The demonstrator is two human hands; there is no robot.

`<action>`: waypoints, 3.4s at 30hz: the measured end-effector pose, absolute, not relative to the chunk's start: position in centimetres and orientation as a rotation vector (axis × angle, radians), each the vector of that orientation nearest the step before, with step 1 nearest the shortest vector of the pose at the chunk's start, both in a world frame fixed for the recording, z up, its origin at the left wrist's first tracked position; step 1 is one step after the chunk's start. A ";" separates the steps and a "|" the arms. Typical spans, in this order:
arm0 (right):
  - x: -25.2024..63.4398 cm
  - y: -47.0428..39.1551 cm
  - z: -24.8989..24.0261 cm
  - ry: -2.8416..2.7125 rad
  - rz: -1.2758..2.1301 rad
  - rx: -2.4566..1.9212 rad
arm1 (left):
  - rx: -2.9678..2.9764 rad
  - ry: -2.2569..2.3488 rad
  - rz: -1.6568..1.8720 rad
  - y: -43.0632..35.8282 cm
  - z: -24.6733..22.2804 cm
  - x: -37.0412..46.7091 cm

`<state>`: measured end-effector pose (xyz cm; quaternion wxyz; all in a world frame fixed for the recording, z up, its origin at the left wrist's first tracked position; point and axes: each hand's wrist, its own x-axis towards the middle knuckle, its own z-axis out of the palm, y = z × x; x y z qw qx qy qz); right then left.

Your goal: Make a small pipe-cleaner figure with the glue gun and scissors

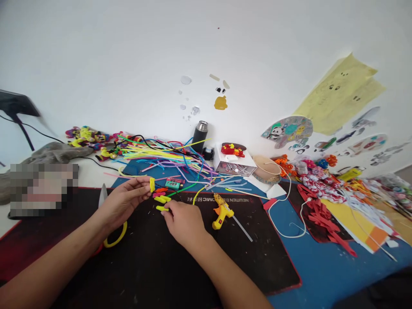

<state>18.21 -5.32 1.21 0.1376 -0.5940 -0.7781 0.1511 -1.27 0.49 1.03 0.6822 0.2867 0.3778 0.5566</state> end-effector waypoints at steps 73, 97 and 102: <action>17.4 -3.0 -1.0 -1.036 1.319 -1.128 | 1.037 0.933 1.154 -1.1 0.1 1.0; 18.2 -2.7 -1.6 -1.130 1.284 -1.171 | 1.434 1.097 1.079 -1.8 0.0 0.9; 18.1 -2.7 -1.5 -1.118 1.321 -1.156 | 1.485 1.130 1.115 -1.8 -0.1 1.0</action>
